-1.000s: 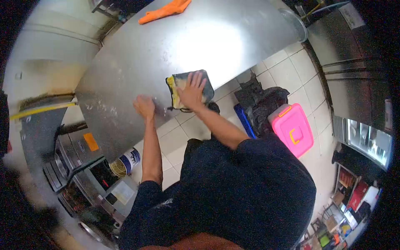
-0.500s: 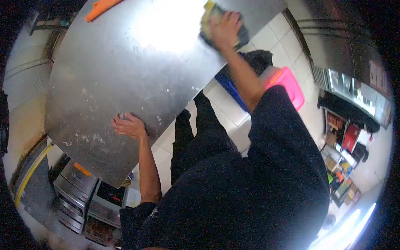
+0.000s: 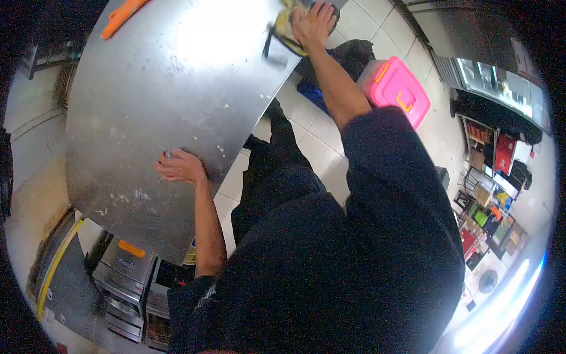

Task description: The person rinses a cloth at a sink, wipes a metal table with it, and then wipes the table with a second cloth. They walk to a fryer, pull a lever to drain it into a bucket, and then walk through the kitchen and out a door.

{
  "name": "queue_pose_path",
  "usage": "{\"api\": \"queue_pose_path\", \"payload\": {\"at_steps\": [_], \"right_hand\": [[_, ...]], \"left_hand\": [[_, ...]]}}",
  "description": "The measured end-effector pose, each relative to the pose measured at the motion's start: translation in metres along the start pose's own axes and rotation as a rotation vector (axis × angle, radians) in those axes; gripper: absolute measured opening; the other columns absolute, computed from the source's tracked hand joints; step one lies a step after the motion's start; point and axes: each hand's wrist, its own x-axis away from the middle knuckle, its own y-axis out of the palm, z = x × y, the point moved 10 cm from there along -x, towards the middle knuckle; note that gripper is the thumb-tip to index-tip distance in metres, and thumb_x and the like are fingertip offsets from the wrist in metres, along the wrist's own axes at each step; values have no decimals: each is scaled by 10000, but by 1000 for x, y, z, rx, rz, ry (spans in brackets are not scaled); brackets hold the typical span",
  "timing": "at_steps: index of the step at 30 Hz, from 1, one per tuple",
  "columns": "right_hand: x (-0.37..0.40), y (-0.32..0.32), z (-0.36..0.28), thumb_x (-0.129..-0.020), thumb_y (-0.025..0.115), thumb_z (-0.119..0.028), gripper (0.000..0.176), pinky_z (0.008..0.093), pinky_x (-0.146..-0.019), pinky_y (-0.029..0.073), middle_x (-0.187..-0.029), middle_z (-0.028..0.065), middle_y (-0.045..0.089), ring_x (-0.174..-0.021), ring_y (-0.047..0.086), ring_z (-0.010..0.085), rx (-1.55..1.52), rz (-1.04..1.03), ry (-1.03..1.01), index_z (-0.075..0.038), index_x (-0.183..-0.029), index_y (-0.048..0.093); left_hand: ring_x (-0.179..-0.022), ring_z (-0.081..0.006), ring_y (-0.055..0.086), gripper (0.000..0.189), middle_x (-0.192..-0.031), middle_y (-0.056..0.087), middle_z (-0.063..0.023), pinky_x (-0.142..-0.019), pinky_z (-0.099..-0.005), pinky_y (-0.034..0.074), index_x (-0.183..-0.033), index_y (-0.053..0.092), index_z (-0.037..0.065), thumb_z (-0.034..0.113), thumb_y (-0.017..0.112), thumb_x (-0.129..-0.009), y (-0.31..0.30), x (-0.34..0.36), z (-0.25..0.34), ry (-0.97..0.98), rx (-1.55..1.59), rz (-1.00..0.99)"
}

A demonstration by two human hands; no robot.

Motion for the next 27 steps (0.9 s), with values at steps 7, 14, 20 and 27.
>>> {"api": "queue_pose_path", "payload": {"at_steps": [7, 14, 20, 27], "right_hand": [[270, -60, -136, -855, 516, -391, 766, 556, -1104, 112, -1439, 334, 175, -1363, 128, 458, -192, -482, -107, 114, -1367, 253], [141, -41, -54, -899, 483, -304, 632, 513, -1044, 281, -1358, 408, 247, -1249, 319, 504, -17, -65, -29, 145, -1305, 302], [205, -51, -42, -868, 546, -269, 491, 493, -839, 442, -1033, 315, 567, -962, 556, 458, -393, -190, 381, 102, -1182, 477], [211, -51, -2, -718, 722, -278, 309, 365, -491, 455, -597, 165, 621, -487, 577, 200, -380, -170, 562, 17, -672, 643]], "left_hand": [[-1316, -362, 235, 403, -1326, 319, -206, -1046, -590, 158, -1256, 385, 55, 286, 455, -933, -3, 1, 1, 31, -31, 67], [-1341, -355, 194, 439, -1370, 266, -220, -1057, -576, 129, -1275, 378, 56, 285, 476, -914, -1, 1, 1, 54, -32, 10], [-1338, -348, 206, 429, -1348, 297, -212, -1062, -577, 128, -1273, 372, 71, 276, 465, -908, -2, -2, -3, 12, -16, 41], [-1341, -348, 203, 427, -1355, 292, -206, -1062, -587, 122, -1269, 376, 72, 273, 469, -904, -5, -4, 5, 17, 3, 38]]}}
